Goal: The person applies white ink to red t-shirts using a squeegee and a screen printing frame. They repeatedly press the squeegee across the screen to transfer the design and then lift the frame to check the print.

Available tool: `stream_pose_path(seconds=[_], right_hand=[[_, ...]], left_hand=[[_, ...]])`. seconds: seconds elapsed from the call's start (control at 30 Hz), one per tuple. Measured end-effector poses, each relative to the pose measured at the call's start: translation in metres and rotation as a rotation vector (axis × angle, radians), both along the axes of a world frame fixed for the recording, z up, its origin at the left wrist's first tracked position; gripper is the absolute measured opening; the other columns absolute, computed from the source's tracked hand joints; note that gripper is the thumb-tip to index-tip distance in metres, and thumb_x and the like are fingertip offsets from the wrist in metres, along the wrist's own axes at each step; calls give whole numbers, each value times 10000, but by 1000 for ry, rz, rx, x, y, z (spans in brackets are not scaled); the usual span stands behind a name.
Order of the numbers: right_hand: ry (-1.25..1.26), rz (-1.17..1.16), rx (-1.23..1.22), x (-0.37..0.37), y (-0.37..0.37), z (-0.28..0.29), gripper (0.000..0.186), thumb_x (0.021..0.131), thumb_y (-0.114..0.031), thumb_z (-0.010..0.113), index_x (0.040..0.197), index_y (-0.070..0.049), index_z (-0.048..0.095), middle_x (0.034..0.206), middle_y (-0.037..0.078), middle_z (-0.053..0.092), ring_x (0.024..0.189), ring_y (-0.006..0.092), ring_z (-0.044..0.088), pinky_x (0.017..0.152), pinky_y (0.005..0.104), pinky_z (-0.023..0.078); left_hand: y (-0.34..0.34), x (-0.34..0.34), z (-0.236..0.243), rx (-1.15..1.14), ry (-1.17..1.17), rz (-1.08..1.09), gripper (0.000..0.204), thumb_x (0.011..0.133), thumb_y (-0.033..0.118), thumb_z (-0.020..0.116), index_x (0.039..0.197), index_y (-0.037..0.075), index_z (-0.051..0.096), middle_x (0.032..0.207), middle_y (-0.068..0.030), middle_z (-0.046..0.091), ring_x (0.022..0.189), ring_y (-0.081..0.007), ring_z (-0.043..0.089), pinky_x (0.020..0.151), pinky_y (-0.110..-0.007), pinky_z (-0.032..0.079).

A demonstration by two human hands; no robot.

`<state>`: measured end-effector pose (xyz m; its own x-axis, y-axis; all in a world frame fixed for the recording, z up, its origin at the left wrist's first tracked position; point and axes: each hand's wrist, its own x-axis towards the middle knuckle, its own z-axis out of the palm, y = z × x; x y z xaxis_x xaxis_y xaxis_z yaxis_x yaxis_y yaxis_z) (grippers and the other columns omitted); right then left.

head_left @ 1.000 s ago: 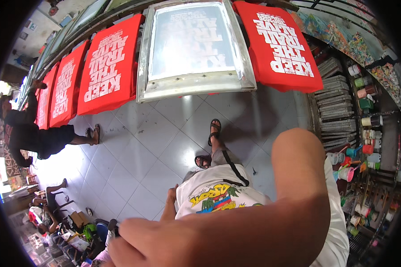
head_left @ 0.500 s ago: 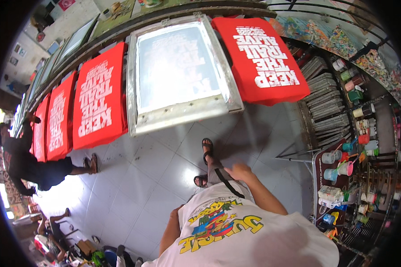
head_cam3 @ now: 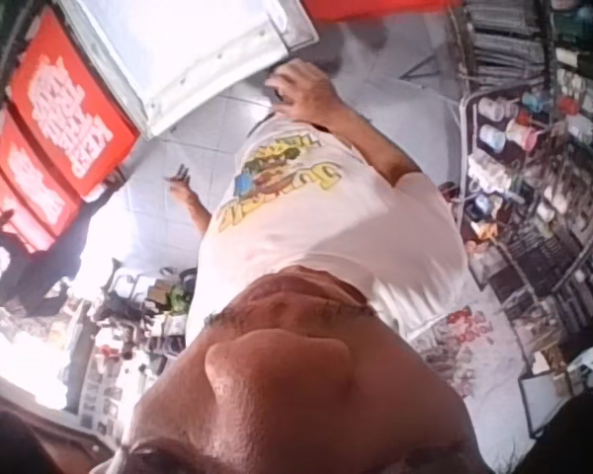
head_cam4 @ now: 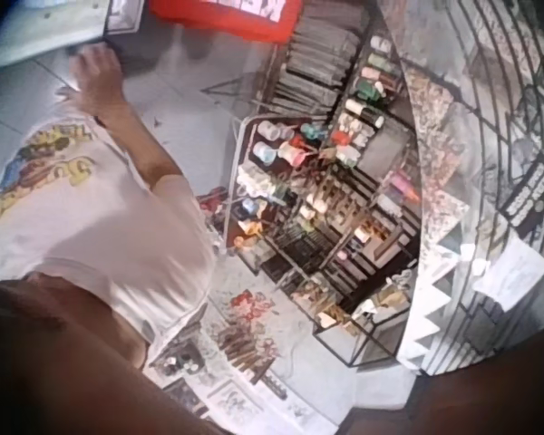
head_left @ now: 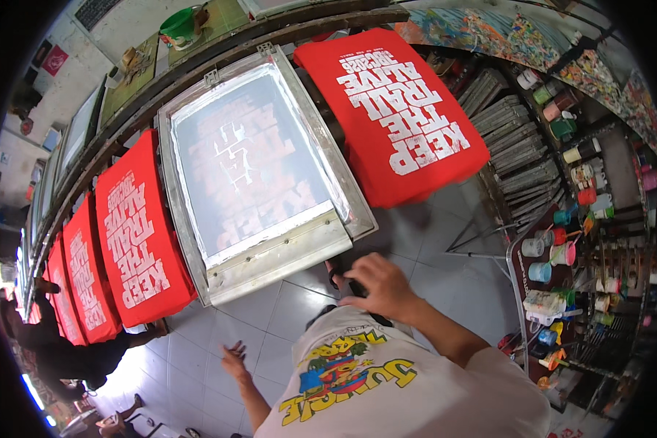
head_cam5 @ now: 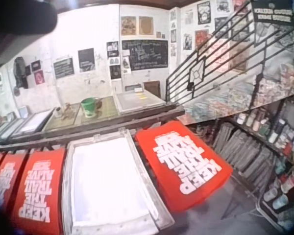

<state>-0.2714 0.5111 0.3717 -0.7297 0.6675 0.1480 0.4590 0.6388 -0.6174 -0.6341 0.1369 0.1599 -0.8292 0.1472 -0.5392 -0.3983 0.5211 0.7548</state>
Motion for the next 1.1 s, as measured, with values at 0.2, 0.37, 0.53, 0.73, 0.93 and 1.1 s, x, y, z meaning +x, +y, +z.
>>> stream_pose_path(seconds=[0.2,0.37,0.53,0.73,0.93,1.1], right_hand=[[-234,214,514,-69,33,-24,361,906,-226,608,1206,-29,642,1178,168,603,1146,319,566,961,415,464],[-351,338,532,-86,51,-18,193,841,-159,620,984,-35,654,932,108,610,883,238,591,785,343,470],[-410,447,465,-103,71,9,128,825,-133,627,931,-61,630,860,91,620,807,240,624,796,347,484],[-286,314,268,-127,111,30,279,762,-93,696,1024,-56,607,926,108,624,963,306,628,868,411,500],[-290,141,407,-122,119,-3,283,704,-41,718,970,-71,626,921,93,622,939,302,616,851,426,484],[-270,58,373,-124,113,-5,279,650,4,718,900,-82,633,899,74,623,902,297,615,851,442,452]], left_hand=[[80,-14,132,-61,486,94,787,1085,604,327,1129,-75,721,932,-139,740,742,-168,640,632,-291,458],[135,-21,193,74,700,39,576,1122,402,408,1011,-56,738,807,-75,683,668,-106,571,609,-249,419],[204,-23,235,183,827,-432,325,971,278,714,1044,-38,735,902,-101,720,821,-181,646,776,-333,519],[274,-31,257,-113,1021,-1218,698,731,294,879,1341,74,621,1245,-88,666,1159,-315,587,1031,-433,443],[294,-68,219,-156,1070,-1376,359,704,176,822,1046,102,746,993,-22,686,966,-240,626,868,-403,501],[295,-70,202,-126,1145,-1372,262,669,108,756,930,121,775,902,-14,656,927,-227,633,782,-384,540]])
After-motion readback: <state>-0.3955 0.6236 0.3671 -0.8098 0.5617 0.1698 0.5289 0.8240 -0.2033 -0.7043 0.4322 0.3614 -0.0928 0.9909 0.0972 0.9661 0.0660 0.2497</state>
